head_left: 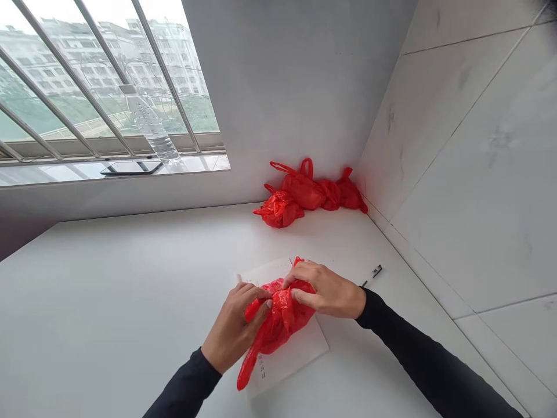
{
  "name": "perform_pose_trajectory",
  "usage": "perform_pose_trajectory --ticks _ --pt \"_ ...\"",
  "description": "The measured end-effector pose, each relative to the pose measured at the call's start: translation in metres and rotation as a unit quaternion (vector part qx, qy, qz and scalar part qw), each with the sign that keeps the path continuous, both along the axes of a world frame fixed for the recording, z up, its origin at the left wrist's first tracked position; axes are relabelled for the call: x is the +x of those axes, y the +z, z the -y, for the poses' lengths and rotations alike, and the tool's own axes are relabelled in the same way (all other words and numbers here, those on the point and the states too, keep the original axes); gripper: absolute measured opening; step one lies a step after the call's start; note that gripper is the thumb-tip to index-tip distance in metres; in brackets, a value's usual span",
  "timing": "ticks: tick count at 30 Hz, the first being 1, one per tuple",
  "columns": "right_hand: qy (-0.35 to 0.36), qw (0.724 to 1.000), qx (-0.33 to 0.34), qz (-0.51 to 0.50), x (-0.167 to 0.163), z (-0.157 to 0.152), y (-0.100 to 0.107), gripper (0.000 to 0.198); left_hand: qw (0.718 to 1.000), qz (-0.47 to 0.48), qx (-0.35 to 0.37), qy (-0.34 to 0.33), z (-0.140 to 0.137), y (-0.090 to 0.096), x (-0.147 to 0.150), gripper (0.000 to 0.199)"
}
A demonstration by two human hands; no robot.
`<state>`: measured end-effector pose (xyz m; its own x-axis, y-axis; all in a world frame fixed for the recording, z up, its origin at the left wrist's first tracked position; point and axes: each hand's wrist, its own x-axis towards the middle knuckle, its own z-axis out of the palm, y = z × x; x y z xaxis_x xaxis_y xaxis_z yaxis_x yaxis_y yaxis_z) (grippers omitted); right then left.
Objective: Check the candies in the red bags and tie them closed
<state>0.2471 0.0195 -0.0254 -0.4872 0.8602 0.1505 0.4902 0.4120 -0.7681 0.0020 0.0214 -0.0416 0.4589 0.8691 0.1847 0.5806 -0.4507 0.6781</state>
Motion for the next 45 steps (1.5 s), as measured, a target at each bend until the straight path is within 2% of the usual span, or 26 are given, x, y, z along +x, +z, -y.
perform_pose_trajectory --ticks 3,7,10,12,15,18,21,23,27,29,32,34,35,38,40,43,45 --pt "-0.027 1.000 0.001 -0.001 0.006 -0.002 0.002 0.019 0.999 0.009 0.008 0.040 -0.003 -0.001 -0.005 0.025" --pt "-0.095 0.995 -0.012 0.023 0.021 -0.006 0.011 0.016 0.990 0.038 0.007 0.136 -0.013 0.000 -0.018 0.028" --pt "-0.098 0.994 -0.032 0.028 0.027 -0.005 0.015 0.011 0.983 0.054 0.002 0.173 -0.016 0.000 -0.022 0.030" --pt "-0.080 0.995 -0.051 0.013 0.024 -0.003 0.014 0.023 0.984 0.061 0.001 0.165 -0.012 0.000 -0.019 0.029" --pt "-0.054 0.996 -0.072 0.001 0.013 0.000 0.008 0.049 0.994 0.056 0.014 0.096 -0.003 0.003 -0.011 0.031" --pt "-0.043 0.997 -0.069 0.016 0.004 0.001 0.003 0.035 0.998 0.026 0.048 0.015 0.002 0.004 -0.005 0.032" --pt "-0.055 0.997 -0.050 0.019 0.005 0.001 0.006 0.016 0.997 0.029 0.064 0.000 0.002 0.003 -0.005 0.012" --pt "-0.072 0.996 -0.044 0.014 0.009 0.000 0.011 0.011 0.996 0.054 0.061 0.037 -0.002 0.002 -0.008 0.015" --pt "-0.139 0.989 -0.052 0.000 0.022 -0.003 0.016 0.012 0.979 0.108 0.047 0.169 -0.010 0.004 -0.016 0.024" --pt "-0.167 0.984 -0.053 -0.028 0.026 -0.003 0.017 0.012 0.970 0.132 0.039 0.202 -0.012 0.007 -0.018 0.028" --pt "-0.157 0.981 -0.083 -0.083 0.026 0.001 0.021 0.019 0.970 0.148 0.033 0.191 -0.008 0.011 -0.016 0.028" --pt "-0.139 0.980 -0.102 -0.100 0.022 0.004 0.024 0.028 0.976 0.137 0.039 0.162 -0.003 0.012 -0.012 0.039" --pt "-0.128 0.981 -0.104 -0.100 0.021 0.006 0.026 0.025 0.980 0.129 0.044 0.145 -0.001 0.013 -0.010 0.041" --pt "-0.114 0.983 -0.097 -0.105 0.019 0.010 0.031 0.010 0.981 0.131 0.069 0.123 0.001 0.013 -0.008 0.013" --pt "-0.138 0.979 -0.093 -0.118 0.021 0.010 0.032 0.015 0.974 0.150 0.085 0.149 -0.001 0.015 -0.010 0.018" --pt "-0.192 0.967 -0.080 -0.147 0.027 0.007 0.031 0.024 0.953 0.181 0.095 0.224 -0.003 0.023 -0.013 0.027" --pt "-0.203 0.962 -0.081 -0.162 0.032 0.005 0.031 0.026 0.941 0.192 0.093 0.262 -0.002 0.030 -0.012 0.036"
